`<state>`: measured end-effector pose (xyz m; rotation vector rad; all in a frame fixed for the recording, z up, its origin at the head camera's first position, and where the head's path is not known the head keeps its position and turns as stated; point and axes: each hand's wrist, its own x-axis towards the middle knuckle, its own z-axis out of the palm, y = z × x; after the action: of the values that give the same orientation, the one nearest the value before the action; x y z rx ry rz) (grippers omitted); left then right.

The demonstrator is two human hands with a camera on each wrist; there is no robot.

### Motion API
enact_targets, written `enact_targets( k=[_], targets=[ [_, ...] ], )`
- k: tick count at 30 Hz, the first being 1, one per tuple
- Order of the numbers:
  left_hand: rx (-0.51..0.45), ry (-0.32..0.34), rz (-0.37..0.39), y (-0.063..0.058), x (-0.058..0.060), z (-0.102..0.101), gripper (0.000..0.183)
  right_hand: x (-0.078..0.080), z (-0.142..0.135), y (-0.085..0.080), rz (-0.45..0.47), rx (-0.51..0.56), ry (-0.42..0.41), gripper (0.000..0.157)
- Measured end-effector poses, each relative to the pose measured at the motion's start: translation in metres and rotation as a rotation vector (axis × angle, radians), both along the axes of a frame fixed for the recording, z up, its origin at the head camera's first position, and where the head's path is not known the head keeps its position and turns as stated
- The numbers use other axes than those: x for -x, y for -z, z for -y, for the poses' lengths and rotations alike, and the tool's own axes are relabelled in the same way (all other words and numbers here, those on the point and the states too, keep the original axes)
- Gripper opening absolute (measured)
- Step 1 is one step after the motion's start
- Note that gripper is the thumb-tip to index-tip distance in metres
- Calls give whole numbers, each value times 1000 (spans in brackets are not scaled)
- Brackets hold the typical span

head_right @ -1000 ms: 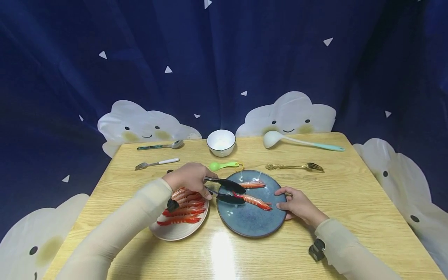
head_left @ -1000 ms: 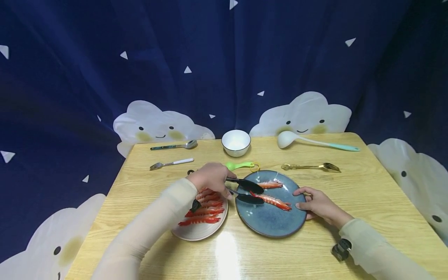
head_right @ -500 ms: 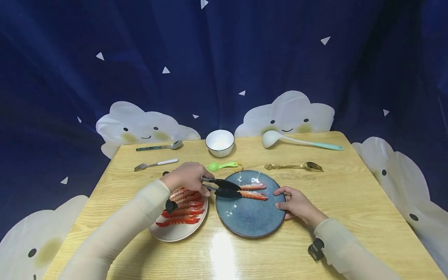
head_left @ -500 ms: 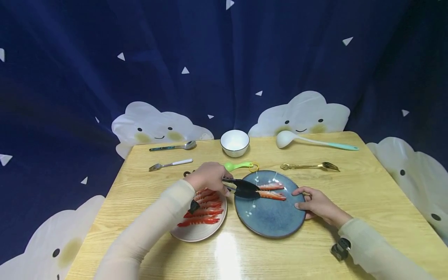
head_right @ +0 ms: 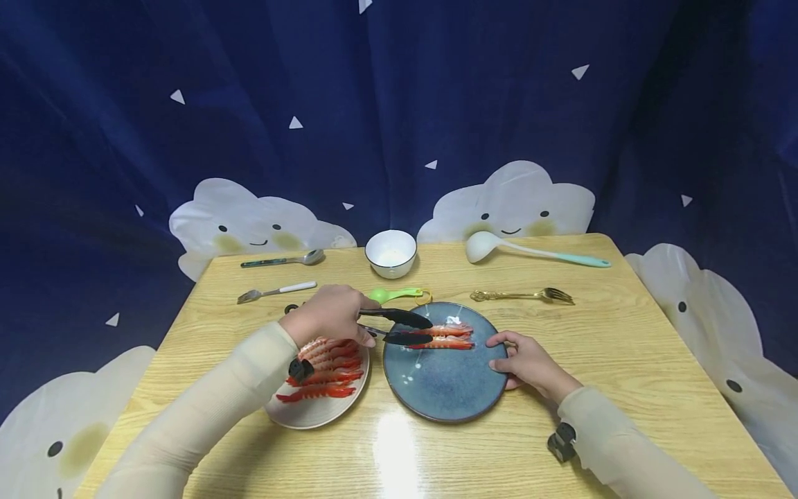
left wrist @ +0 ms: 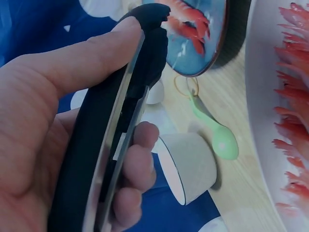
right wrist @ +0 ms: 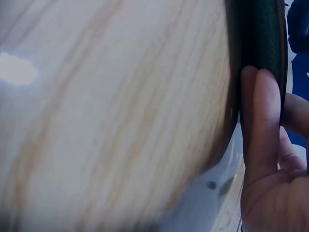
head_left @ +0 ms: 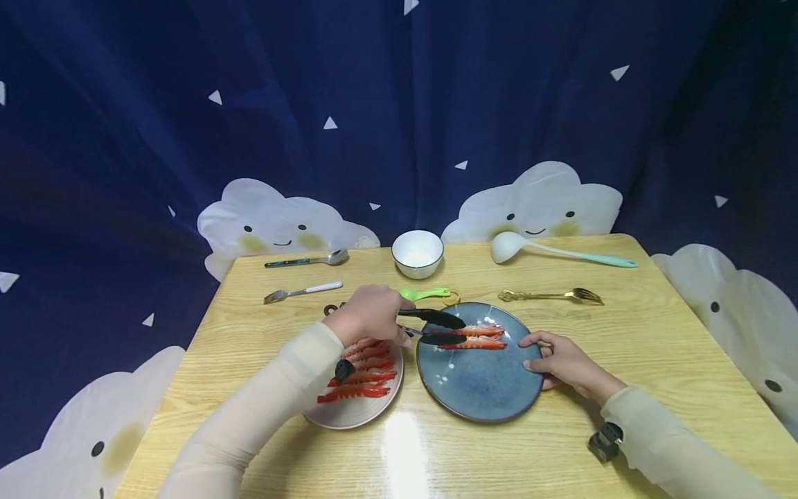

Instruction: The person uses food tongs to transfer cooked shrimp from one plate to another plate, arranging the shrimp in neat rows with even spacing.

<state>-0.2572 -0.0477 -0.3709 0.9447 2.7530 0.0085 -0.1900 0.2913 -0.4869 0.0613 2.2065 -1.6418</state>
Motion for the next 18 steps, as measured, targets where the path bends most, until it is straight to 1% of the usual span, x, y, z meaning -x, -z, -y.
enact_targets(
  k=[4,7,9,13,15,18],
  targets=[
    [-20,2,-31,1,1,-3,62,0,1,-2,12,-21,17,44],
    [-30,15,-59,7,2,-7,59,-1,1,-1,19,-24,24,44],
    [-33,10,-54,11,2,-9,57,-1,1,0,21,-26,26,44],
    [-33,-35,-12,17,5,-11,56,-1,1,0,21,-25,23,45],
    [-41,-59,20,19,8,-11,56,-1,1,0,18,-24,22,45],
    [-56,-79,67,22,13,-10,56,0,1,-1,12,-28,22,45]
  ],
)
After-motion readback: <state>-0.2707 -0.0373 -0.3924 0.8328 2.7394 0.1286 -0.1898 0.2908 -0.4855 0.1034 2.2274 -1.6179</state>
